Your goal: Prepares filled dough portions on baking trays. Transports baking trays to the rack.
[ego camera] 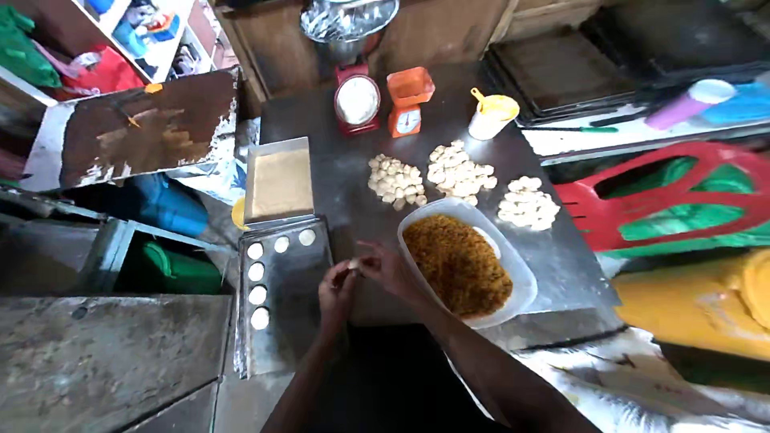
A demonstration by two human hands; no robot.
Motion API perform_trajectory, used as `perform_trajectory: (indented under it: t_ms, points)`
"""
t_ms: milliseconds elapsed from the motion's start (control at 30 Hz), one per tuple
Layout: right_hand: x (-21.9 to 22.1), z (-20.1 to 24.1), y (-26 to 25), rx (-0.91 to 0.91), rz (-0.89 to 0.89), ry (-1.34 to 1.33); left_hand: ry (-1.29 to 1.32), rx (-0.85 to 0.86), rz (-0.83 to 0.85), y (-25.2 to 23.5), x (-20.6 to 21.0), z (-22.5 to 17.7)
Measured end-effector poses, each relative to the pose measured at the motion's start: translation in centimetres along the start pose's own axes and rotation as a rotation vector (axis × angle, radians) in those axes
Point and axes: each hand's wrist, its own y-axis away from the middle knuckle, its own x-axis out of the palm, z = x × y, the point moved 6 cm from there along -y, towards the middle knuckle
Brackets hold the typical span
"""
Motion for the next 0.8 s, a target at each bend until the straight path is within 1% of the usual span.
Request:
perform_trajectory:
  t_ms: [100,167,233,300,333,367,400,433,467,500,567,600,667,700,733,767,800]
  points:
    - [1.6,0.8,3.7,-0.057,-0.075,-0.054,-0.112,0.04,0.037,0.2,-0.5,-0.8]
    - [1.0,1.7,5.2,-0.131,-0.201,-0.086,-0.195,0.103,0.105,0.8,0.0,-2.2]
    - [0.0,1.6,6.3,-0.106,-0.287,-0.059,-0.181,0.142,0.173,1.9,1.4,-3.1]
    - [-1.3,1.0,7.1,-0.08,-0.321,-0.014,-0.14,0.148,0.171,2.7,2.8,-3.2]
    - [-2.0,0.8,7.4,-0.069,-0.335,-0.043,-0.127,0.143,0.163,2.7,3.4,-3.1]
    - [-2.6,0.6,7.7,-0.034,-0.354,-0.153,-0.12,0.143,0.164,2.5,4.0,-3.0]
    - [-3.1,0.2,8.1,0.049,-0.373,-0.321,-0.114,0.134,0.183,2.5,4.5,-2.9]
    - [-3.4,-0.3,8.7,0.153,-0.385,-0.478,-0.097,0.106,0.22,2.4,5.1,-2.8]
    - [-3.6,-0.9,9.4,0.235,-0.386,-0.551,-0.059,0.068,0.275,2.4,5.7,-2.7]
    - [-3.7,-1.7,10.2,0.28,-0.367,-0.526,0.011,0.012,0.348,2.4,6.3,-2.4]
    - [-4.2,-3.0,12.0,0.324,-0.298,-0.394,0.189,-0.169,0.487,2.8,7.7,-1.5]
    - [-4.6,-3.5,12.8,0.354,-0.252,-0.373,0.27,-0.267,0.545,3.4,8.4,-0.8]
    - [-5.8,-4.3,14.1,0.486,-0.148,-0.519,0.363,-0.44,0.617,4.5,10.1,0.4]
    - [-6.8,-4.8,14.3,0.56,-0.105,-0.616,0.378,-0.486,0.643,4.8,11.2,0.7]
    - [-8.4,-5.2,14.1,0.597,-0.087,-0.646,0.381,-0.484,0.662,4.7,12.3,0.9]
    - [-10.5,-5.6,13.6,0.59,-0.094,-0.581,0.343,-0.446,0.666,4.3,13.5,1.2]
    - [-13.1,-6.1,12.8,0.546,-0.118,-0.424,0.256,-0.389,0.655,3.5,14.6,1.5]
